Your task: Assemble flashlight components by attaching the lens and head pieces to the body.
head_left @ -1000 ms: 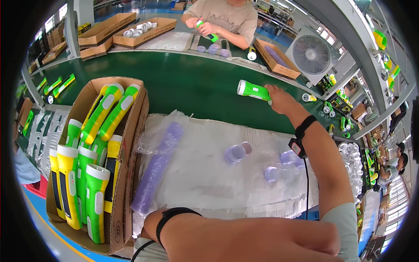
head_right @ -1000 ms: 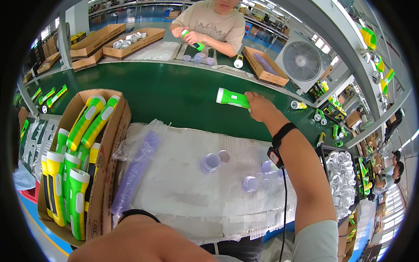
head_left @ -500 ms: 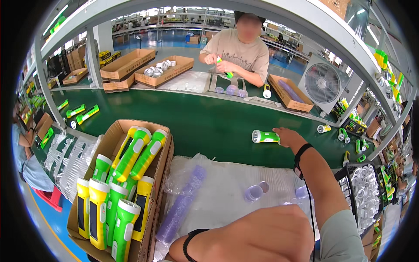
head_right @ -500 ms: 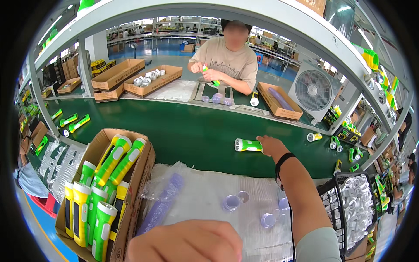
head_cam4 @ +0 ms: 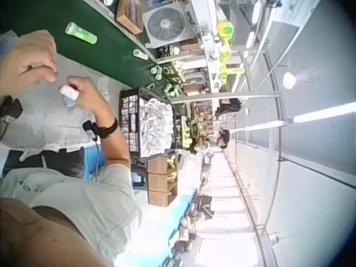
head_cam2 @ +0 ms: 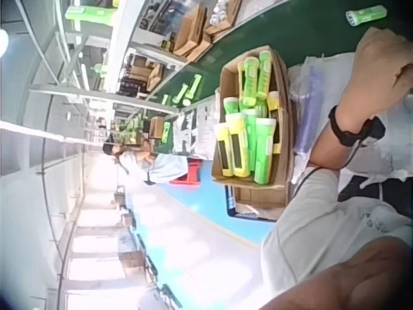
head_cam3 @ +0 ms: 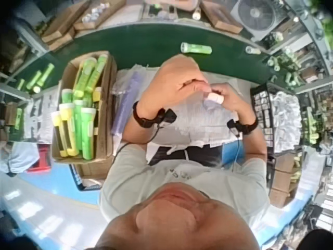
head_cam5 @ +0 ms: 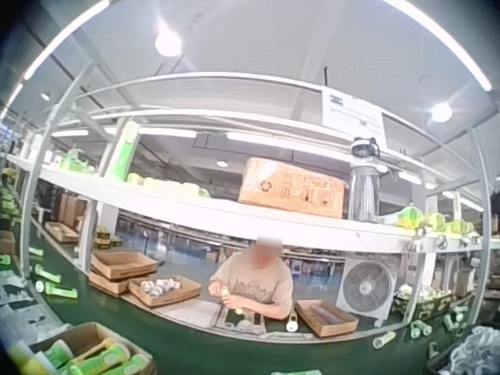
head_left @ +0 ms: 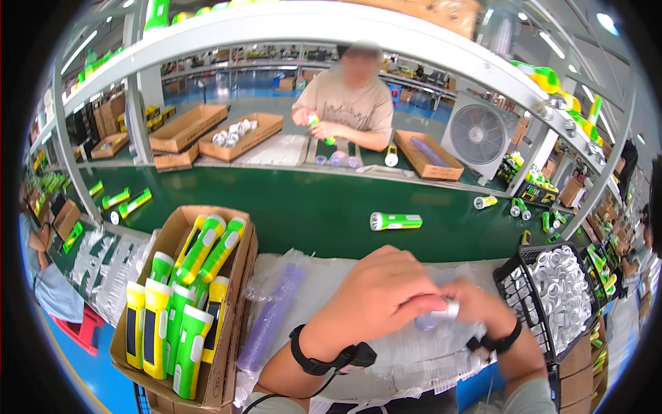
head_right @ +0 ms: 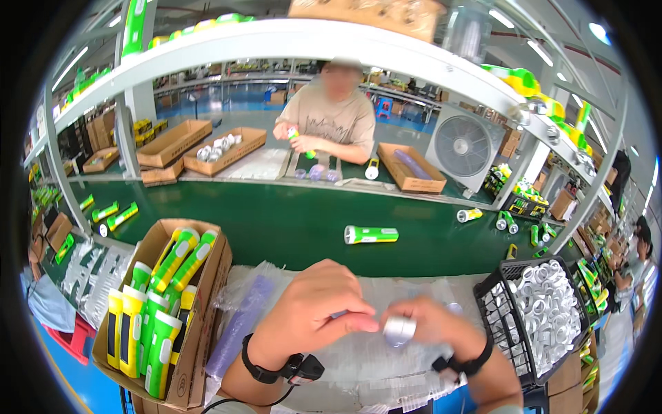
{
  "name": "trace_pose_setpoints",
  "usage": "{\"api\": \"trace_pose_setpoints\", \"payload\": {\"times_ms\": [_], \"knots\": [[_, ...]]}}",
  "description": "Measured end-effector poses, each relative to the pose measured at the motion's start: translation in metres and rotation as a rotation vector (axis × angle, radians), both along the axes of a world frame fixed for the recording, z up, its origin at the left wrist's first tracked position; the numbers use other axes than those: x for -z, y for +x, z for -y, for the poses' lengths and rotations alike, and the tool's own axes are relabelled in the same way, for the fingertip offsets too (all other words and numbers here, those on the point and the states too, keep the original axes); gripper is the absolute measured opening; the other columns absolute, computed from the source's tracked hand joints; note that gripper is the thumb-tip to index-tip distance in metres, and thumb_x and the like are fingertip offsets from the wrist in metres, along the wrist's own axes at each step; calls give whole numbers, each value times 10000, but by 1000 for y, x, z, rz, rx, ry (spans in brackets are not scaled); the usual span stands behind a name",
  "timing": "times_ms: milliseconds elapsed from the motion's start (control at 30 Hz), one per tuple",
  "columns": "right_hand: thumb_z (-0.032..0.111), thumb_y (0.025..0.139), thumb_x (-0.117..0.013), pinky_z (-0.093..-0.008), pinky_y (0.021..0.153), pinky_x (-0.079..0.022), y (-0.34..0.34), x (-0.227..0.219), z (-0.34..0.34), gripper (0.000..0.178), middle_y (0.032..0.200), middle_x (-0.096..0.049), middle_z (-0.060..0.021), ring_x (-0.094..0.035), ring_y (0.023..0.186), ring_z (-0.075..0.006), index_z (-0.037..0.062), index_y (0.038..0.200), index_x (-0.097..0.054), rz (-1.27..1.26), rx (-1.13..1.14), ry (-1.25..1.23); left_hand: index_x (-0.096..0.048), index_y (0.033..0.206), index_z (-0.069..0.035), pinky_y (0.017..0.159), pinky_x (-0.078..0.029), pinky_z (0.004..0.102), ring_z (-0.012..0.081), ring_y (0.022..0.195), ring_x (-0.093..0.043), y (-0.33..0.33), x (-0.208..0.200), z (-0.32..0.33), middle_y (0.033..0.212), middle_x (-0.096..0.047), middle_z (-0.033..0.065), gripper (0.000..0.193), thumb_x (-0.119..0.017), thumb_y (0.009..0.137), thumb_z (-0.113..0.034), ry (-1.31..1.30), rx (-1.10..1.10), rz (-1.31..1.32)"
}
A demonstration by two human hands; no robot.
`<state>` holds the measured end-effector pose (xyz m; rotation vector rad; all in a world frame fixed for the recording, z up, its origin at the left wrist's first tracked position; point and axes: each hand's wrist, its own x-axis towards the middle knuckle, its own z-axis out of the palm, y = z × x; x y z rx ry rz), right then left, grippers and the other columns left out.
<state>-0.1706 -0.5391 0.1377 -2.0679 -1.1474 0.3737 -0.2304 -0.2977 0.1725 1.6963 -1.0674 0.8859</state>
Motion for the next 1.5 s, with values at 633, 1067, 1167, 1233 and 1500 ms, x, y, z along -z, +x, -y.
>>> {"api": "trace_pose_setpoints", "payload": {"times_ms": [633, 1067, 1167, 1233, 1500], "knots": [[506, 806, -596, -422, 689, -463, -144, 128, -87, 434, 863, -660, -153, -610, 789, -345, 91, 906, -675, -80, -936, -188, -603, 973, -14, 684, -488, 361, 263, 756, -611, -128, -4, -167, 835, -600, 141, 256, -678, 730, -41, 527, -1297, -717], [319, 806, -579, -456, 606, -430, -128, 145, -86, 301, 682, -616, -170, -552, 623, -335, 40, 724, -656, -184, -1011, -8, -450, 1081, 80, 675, -514, 356, 259, 808, -647, -146, 11, -246, 928, -644, 183, 556, -757, 692, -171, 480, -1557, -1446], [293, 821, -553, -451, 616, -429, -124, 149, -85, 296, 685, -615, -179, -551, 631, -347, 29, 731, -652, -231, -982, 92, -417, 1158, 57, 700, -501, 370, 271, 833, -640, -124, -9, -228, 937, -639, 205, 573, -720, 712, -136, 474, -1654, -1192], [242, 804, -605, -411, 689, -461, -116, 130, -86, 245, 854, -634, -189, -584, 763, -339, 10, 871, -647, -177, -1015, -33, -380, 1228, 20, 744, -485, 374, 278, 859, -621, -121, -25, -213, 966, -622, 206, 584, -676, 736, -86, 448, -1632, -802], [161, 837, -593, -430, 781, -459, -69, 44, -59, 381, 1011, -580, -200, -583, 923, -367, 69, 1178, -450, -486, -363, 742, -353, 1242, -64, 845, -464, 379, 273, 950, -575, -115, -35, -61, 1142, -468, 139, 575, -681, 775, -132, 175, -1245, -345]]}}
